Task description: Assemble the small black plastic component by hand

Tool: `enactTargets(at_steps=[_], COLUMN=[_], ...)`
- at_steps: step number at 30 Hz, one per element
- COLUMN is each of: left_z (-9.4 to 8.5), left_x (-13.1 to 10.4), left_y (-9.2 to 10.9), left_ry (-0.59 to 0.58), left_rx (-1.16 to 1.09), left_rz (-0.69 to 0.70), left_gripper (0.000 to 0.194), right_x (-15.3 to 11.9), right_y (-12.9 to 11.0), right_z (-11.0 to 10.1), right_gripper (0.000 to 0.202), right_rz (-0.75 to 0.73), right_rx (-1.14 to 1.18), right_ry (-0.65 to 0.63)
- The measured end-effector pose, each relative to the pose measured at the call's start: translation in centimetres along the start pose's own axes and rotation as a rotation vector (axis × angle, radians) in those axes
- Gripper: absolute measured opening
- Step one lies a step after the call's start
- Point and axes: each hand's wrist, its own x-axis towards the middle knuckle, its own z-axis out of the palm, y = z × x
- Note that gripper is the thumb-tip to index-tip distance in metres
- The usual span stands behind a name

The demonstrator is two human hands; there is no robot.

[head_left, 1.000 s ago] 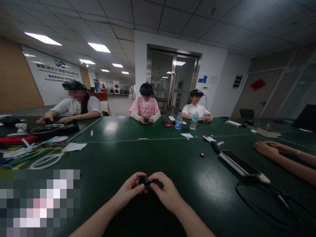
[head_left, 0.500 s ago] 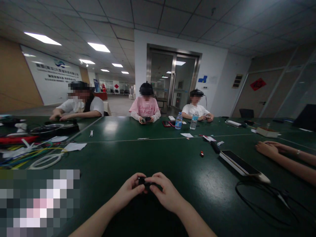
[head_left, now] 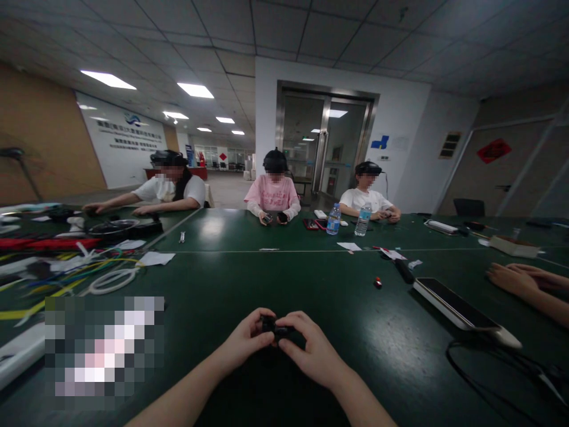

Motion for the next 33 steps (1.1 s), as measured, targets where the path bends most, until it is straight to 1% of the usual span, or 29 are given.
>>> enactTargets(at_steps=[2, 4, 7, 10, 17, 20, 22, 26, 29, 31, 33], left_z=[0.0, 0.0, 0.0, 0.0, 0.0, 0.1, 0.2, 0.1, -0.1, -0.1, -0.2], left_x=[0.1, 0.2, 0.2, 0.2, 0.6, 0.5, 0.3, 0.0, 0.0, -0.1, -0.1], left_y=[-0.1, -0.3, -0.3, -0.4, -1.0, -0.7, -0.3, 0.1, 0.2, 0.2, 0.4], left_ry=[0.003, -0.007, -0.044, -0.063, -0.048, -0.059, -0.067, -0.022, -0.009, 0.003, -0.006], left_rx=[-0.003, -0.019, -0.043, -0.044, -0.055, -0.054, -0.049, 0.000, 0.029, 0.045, 0.049], left_rz=[-0.005, 0.022, 0.029, -0.002, 0.010, 0.007, 0.006, -0.017, -0.017, -0.019, -0.029], left_gripper=[0.035, 0.036, 0.038, 0.038, 0.046, 0.041, 0.038, 0.037, 0.037, 0.038, 0.039], right_x=[0.1, 0.2, 0.4, 0.5, 0.8, 0.8, 0.9, 1.1, 1.2, 1.2, 1.1], right_y=[0.1, 0.4, 0.9, 1.6, 2.4, 2.4, 2.4, 2.6, 2.7, 2.6, 2.6], right_z=[0.1, 0.2, 0.4, 0.6, 0.7, 0.8, 0.7, 0.1, -0.6, -1.0, -1.4], right_gripper=[0.025, 0.021, 0.015, 0.014, 0.012, 0.012, 0.012, 0.017, 0.020, 0.020, 0.021], right_rz=[0.002, 0.004, 0.029, 0.042, 0.043, 0.055, 0.070, 0.114, 0.157, 0.159, 0.173], right_rx=[0.002, -0.012, -0.025, -0.026, 0.011, 0.027, 0.052, 0.140, 0.186, 0.203, 0.214], right_ry=[0.032, 0.055, 0.053, 0.044, 0.036, 0.052, 0.083, 0.219, 0.252, 0.263, 0.284])
